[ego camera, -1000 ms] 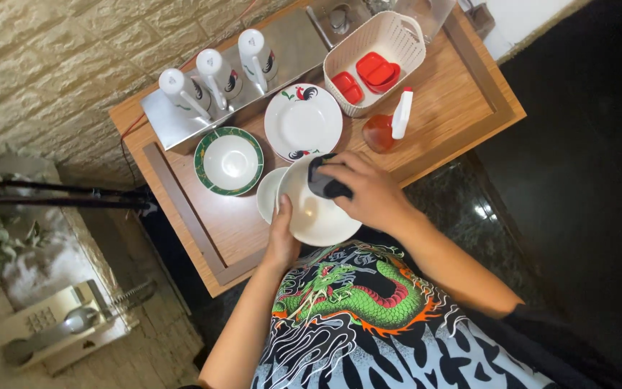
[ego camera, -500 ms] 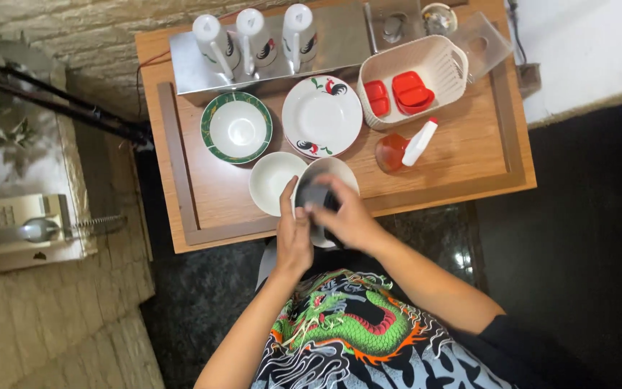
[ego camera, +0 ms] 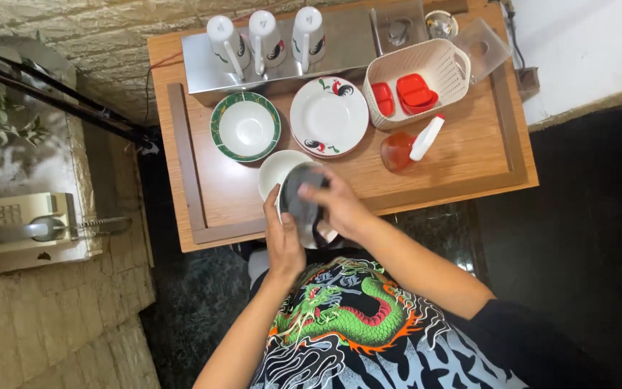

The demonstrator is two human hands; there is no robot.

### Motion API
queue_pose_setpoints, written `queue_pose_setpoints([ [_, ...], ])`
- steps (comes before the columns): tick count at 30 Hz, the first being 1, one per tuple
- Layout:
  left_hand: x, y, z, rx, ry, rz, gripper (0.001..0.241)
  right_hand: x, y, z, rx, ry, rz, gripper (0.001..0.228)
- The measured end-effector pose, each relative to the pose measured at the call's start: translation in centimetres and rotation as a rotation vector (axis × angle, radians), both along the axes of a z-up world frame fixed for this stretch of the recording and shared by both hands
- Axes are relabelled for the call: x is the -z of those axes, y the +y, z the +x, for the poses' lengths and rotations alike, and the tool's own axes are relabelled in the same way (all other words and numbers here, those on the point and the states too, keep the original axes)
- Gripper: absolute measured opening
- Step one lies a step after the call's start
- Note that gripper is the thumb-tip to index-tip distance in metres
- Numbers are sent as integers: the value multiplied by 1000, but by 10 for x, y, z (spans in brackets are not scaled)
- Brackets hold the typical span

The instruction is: Wiping and cleaning various ceramic bowls and plates using a cloth on a counter.

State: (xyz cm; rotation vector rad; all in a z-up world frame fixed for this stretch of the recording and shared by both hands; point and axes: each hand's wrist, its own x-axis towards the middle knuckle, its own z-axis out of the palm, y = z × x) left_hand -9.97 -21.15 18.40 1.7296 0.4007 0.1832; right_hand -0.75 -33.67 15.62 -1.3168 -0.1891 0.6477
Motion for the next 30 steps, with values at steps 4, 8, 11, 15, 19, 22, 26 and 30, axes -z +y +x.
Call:
queue_pose_setpoints([
  [4,-7,30,13,67,-16,96,92,-26,31,5,278,428,133,38],
  [8,-10,72,17,87,-120,-20,87,-39,45,-18,-109,-569,-135,35],
  [11,-14,99,20,128,-121,-31,86,-77,57,-12,-239,-726,-825,45],
  [15,-15,116,21,168,21,-58,84,-71,84,-18,-363,-774,-746,48],
  [19,-2,123,25,222,-35,-73,81,-64,105,-10,91,-857,-536,45],
  [22,-10,125,29,213,-92,-4,83,-73,108,-7,124,-969,-918,47],
  [26,-7,127,37,188,-188,-17,88,-86,101,-16,-222,-696,-875,44],
  [30,-8,122,33,262,-225,10,92,-62,98,-14,43,-419,-371,38],
])
